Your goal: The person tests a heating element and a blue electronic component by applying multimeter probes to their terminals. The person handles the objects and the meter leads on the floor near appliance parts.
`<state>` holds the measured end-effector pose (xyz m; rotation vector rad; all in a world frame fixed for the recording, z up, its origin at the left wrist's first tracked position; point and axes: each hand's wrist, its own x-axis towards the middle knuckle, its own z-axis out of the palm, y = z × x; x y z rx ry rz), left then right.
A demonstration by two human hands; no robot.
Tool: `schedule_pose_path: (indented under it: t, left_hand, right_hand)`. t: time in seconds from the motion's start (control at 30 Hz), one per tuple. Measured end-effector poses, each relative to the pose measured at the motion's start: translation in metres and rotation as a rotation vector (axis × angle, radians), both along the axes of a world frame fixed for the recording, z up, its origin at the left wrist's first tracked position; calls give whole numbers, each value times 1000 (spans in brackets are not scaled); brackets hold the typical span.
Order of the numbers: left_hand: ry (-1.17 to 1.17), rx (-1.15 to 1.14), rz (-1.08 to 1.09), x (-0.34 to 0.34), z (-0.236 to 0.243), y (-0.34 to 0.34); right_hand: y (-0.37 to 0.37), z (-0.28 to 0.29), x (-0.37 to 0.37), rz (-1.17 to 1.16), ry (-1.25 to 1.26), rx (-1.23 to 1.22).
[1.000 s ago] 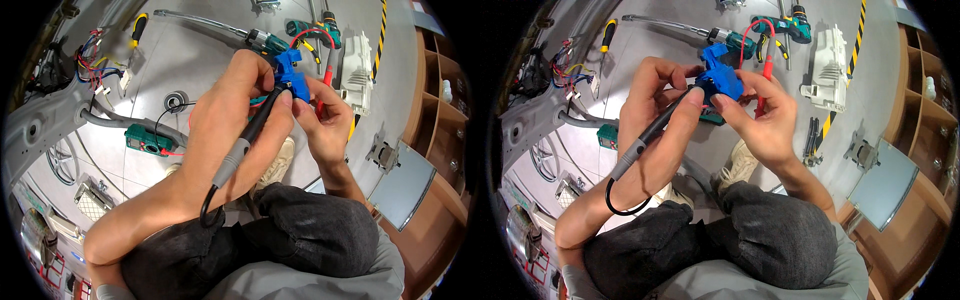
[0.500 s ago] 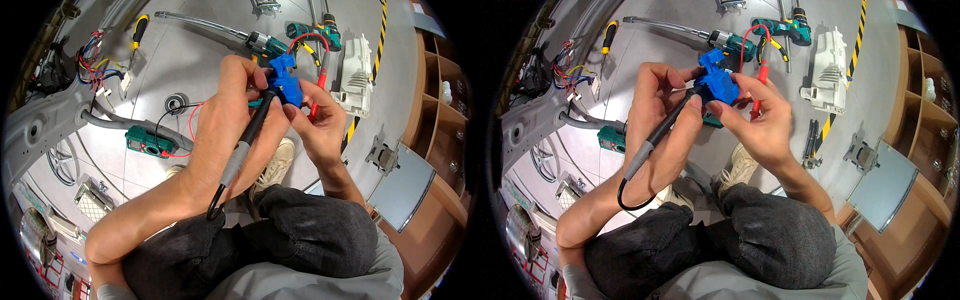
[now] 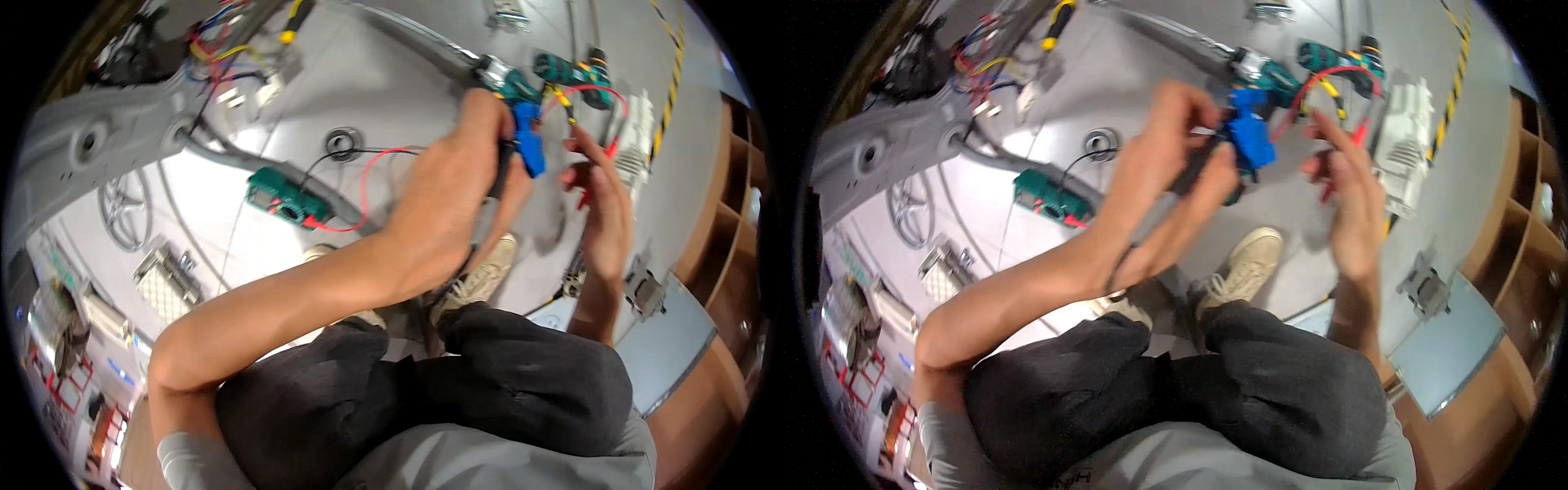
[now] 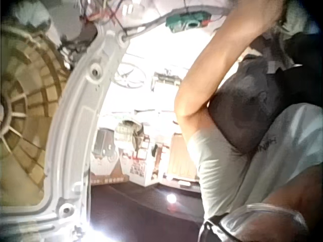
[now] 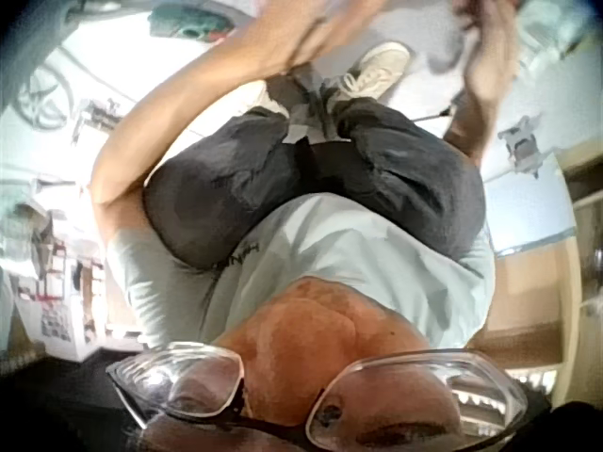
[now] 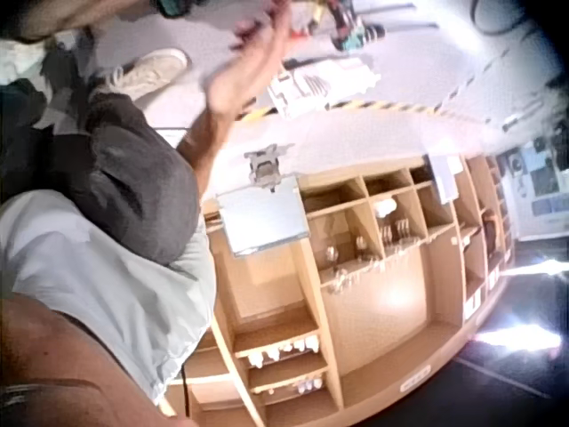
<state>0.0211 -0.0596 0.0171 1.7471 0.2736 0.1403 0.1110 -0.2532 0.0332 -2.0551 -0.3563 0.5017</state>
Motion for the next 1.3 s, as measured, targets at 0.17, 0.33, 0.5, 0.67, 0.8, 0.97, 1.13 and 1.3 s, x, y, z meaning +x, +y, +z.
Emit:
schedule_pose_path:
  t: [0.17, 0.33, 0.5, 0.67, 0.8, 0.97, 1.13, 1.3]
  left_hand:
    - [20, -73, -23, -13, -20, -5]
    - [58, -17, -61, -22, -31, -9]
    - [97, -134, -66, -22, -42, -8]
    - [97, -103, -115, -23, -42, -5]
    - [145, -93, -131, -26, -49, -10]
    - [127, -62, -200, -24, -42, -10]
    - [48, -66, -241, -23, -38, -7]
    - [83, -107, -265, -23, -36, -8]
  right_hand:
    - [-5, 5, 3, -1, 213, 174]
    - [-12, -1, 0, 3, 474, 377]
    - [-16, -14, -9, 2, 793, 773]
    - [0, -8, -12, -73, 441, 650]
    - [20, 6, -18, -32, 114, 349]
    - [31, 2, -21, 107, -114, 203]
    - [34, -2, -23, 163, -177, 131]
    - [33, -6, -20, 250, -312, 48]
